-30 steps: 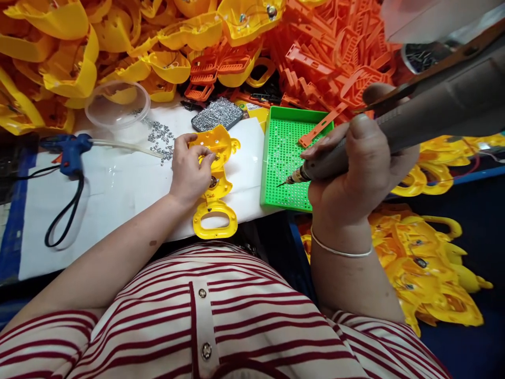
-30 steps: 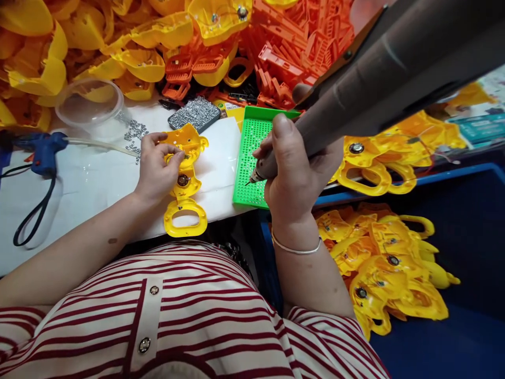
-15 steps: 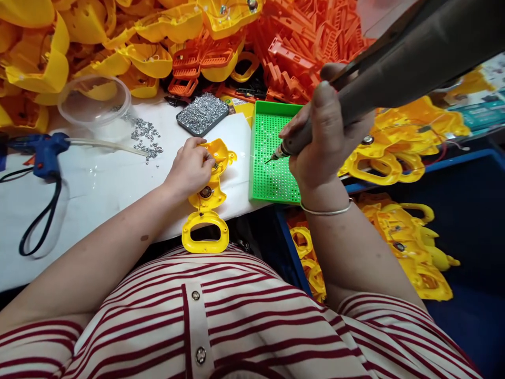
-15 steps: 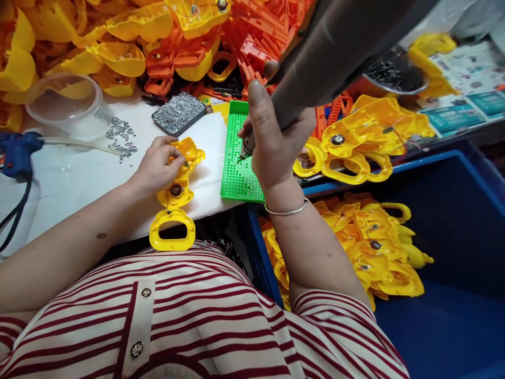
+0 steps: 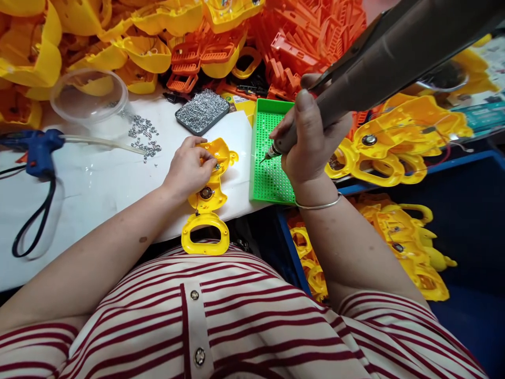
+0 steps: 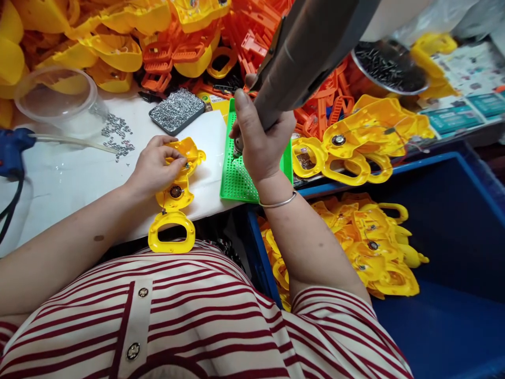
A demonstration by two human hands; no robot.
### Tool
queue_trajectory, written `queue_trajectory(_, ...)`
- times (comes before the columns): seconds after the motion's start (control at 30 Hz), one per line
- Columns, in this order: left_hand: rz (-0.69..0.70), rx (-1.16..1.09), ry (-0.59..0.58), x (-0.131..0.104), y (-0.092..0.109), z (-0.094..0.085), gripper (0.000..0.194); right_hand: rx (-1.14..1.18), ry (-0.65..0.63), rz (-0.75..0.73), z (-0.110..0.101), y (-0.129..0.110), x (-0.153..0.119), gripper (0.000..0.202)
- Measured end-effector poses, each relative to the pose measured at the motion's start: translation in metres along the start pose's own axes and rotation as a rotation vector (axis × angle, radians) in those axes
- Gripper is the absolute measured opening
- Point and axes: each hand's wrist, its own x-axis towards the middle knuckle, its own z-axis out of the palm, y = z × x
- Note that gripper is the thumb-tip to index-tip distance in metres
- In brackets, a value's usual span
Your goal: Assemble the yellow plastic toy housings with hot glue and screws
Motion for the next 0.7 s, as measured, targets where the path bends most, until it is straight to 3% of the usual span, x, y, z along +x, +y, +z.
queue_trajectory(0.27,-0.019,-0.005,0.006,-0.001,0.001,-0.002,0.008,-0.001,-0.012,-0.03,0.004,-0.003,0.001,0.067)
queue_trajectory(0.43,-0.049,-0.031,0.028,-0.001,0.0,-0.001,0.008,0.207,0.114,-0.329,0.01,-0.031,0.002,0.043)
queue_trajectory(0.5,-0.071,-0.033,0.031,-0.001,0.002,-0.001,0.008,0.231,0.141,-0.376,0.012,-0.048,0.001,0.034)
queue_trajectory(0.57,-0.095,-0.031,0.026,-0.001,0.004,-0.001,0.008,0.219,0.167,-0.36,0.016,-0.067,-0.002,0.039)
queue_trajectory(0.7,-0.118,-0.032,0.033,-0.001,0.007,0.0,0.009,0.215,0.231,-0.172,0.035,-0.096,-0.015,0.06)
